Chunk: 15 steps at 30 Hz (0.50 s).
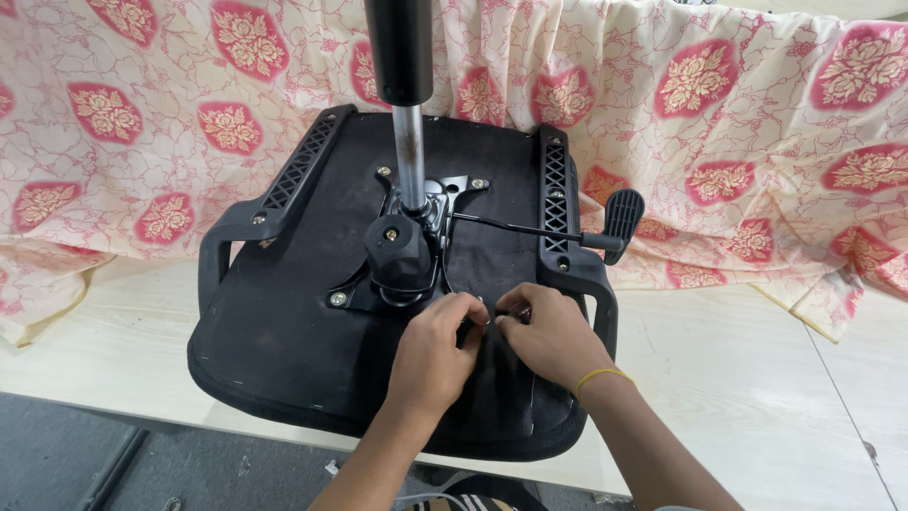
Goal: The person uses a screwdriver to tighten screws on the underside of an office chair, securing the base and gas lift mechanism to the seat frame.
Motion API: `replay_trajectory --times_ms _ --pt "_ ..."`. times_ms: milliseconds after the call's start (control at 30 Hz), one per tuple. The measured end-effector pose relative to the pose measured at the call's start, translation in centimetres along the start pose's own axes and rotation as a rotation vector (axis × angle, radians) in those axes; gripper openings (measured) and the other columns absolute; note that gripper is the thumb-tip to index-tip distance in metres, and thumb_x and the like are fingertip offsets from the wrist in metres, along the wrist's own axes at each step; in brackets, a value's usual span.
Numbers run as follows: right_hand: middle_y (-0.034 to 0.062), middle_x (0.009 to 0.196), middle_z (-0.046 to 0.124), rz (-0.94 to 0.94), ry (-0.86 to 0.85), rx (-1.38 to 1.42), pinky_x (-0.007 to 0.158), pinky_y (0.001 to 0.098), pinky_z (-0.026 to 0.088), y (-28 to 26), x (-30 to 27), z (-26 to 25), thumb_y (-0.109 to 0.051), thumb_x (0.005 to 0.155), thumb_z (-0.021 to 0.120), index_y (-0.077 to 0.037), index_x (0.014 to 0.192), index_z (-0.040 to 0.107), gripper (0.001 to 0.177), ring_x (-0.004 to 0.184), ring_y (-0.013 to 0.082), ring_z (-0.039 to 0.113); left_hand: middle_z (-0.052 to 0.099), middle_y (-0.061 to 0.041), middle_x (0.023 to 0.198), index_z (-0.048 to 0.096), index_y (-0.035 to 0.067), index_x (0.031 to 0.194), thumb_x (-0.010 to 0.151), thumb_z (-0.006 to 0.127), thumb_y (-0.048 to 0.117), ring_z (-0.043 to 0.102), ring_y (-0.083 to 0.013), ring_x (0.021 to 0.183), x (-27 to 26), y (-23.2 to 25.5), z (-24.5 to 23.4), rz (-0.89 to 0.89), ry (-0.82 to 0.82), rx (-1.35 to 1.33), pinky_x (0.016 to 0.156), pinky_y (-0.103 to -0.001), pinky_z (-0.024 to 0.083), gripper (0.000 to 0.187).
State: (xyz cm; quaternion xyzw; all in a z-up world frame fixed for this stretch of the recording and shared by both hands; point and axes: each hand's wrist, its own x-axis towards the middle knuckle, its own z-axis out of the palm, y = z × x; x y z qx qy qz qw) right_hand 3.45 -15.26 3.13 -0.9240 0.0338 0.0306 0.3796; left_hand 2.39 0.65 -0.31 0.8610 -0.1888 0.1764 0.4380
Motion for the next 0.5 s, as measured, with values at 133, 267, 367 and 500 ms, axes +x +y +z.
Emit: replay_trajectory --times_ms 133,267,367,500 --pt "0.0144 0.102 0.078 0.1 0.035 0.024 0.089 0.0344 0.055 0.4 0.2 0.0 -0.021 0.089 0.061 -0.002 0.106 0.073 0.028 0.096 0.0247 0.074 0.077 -0.001 0.087 0.074 0.012 0.097 0.082 0.078 0.006 0.072 -0.0196 0.086 0.2 -0.2 0.5 0.005 0.026 0.087 0.078 -0.033 0.057 0.017" --pt "0.0106 0.093 0.075 0.241 0.04 0.098 0.084 0.033 0.052 -0.1 0.1 -1.1 -0.026 0.096 0.052 -0.004 0.111 0.068 0.031 0.086 0.0198 0.07 0.075 -0.005 0.093 0.075 0.011 0.104 0.082 0.078 0.007 0.071 -0.0205 0.089 0.3 -0.1 0.1 -0.052 0.006 0.017 0.081 -0.035 0.056 0.022" --pt "0.0078 0.089 0.064 0.382 -0.009 0.297 0.07 0.0378 0.054 -1.1 0.2 -2.0 -0.018 0.098 0.046 -0.008 0.12 0.058 0.028 0.073 0.023 0.062 0.074 -0.005 0.099 0.074 0.011 0.106 0.083 0.075 0.008 0.072 -0.0176 0.092 0.3 0.1 -0.7 -0.122 0.024 -0.12 0.077 -0.034 0.058 0.023" --pt "0.0076 0.09 0.059 0.273 0.049 0.541 0.068 0.0355 0.055 -2.2 0.0 -2.8 -0.009 0.096 0.046 -0.007 0.117 0.058 0.024 0.076 0.0186 0.062 0.076 -0.004 0.095 0.075 0.01 0.102 0.087 0.071 0.016 0.074 -0.015 0.089 -0.2 0.4 -2.0 -0.228 -0.02 -0.223 0.074 -0.031 0.057 0.016"
